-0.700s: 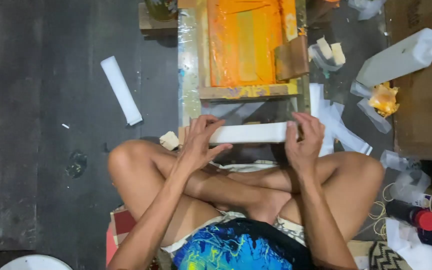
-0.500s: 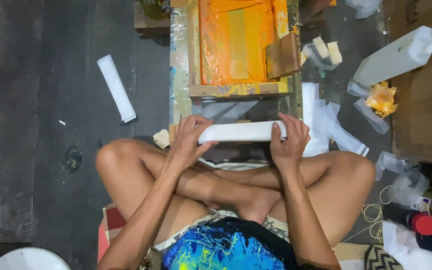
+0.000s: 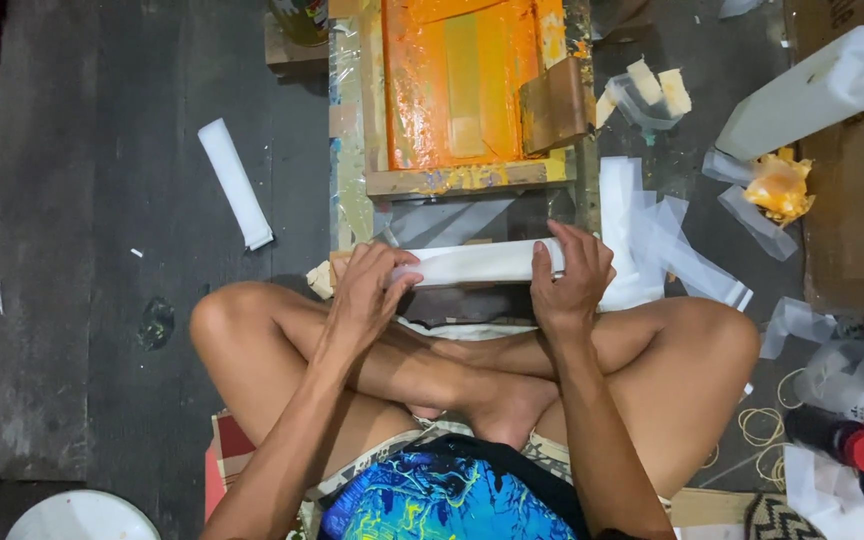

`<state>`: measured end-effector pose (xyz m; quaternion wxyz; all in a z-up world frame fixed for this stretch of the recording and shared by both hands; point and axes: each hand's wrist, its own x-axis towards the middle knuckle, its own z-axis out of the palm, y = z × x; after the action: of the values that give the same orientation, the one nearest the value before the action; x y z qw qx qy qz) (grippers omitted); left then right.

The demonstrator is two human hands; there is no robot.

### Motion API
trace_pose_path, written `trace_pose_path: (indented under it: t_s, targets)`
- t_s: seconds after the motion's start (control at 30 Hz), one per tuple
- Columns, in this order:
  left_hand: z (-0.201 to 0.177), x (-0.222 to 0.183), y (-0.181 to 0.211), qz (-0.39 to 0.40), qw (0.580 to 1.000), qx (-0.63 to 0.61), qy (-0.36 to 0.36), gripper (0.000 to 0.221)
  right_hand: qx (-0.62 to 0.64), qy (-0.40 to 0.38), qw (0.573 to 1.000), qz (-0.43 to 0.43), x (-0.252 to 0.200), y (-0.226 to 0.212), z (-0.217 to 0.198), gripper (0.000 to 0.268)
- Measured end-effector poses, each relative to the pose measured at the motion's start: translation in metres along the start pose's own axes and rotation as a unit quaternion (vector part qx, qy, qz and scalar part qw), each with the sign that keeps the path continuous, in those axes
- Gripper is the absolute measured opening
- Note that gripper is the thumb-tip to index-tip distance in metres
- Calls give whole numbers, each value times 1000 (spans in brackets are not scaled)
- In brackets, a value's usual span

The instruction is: Manually screen printing orange ink onto small white strips using a jig and a squeegee.

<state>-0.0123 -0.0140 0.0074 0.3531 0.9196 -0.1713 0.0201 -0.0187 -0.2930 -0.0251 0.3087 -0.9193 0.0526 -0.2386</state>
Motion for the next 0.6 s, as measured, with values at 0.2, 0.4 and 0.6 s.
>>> trace_pose_path:
  t_s: [0.2, 0.4, 0.6]
  targets:
    - [-37, 19, 50, -24, 983, -180, 27, 9, 80, 21, 988, -129, 37, -29, -49, 36]
    - [-25, 37, 26, -108, 948, -293, 57, 13, 237, -200, 949, 57, 57, -41, -76, 28]
    - [-12, 45, 7, -117, 937, -318, 81, 27, 333, -164, 923, 98, 61, -51, -79, 36]
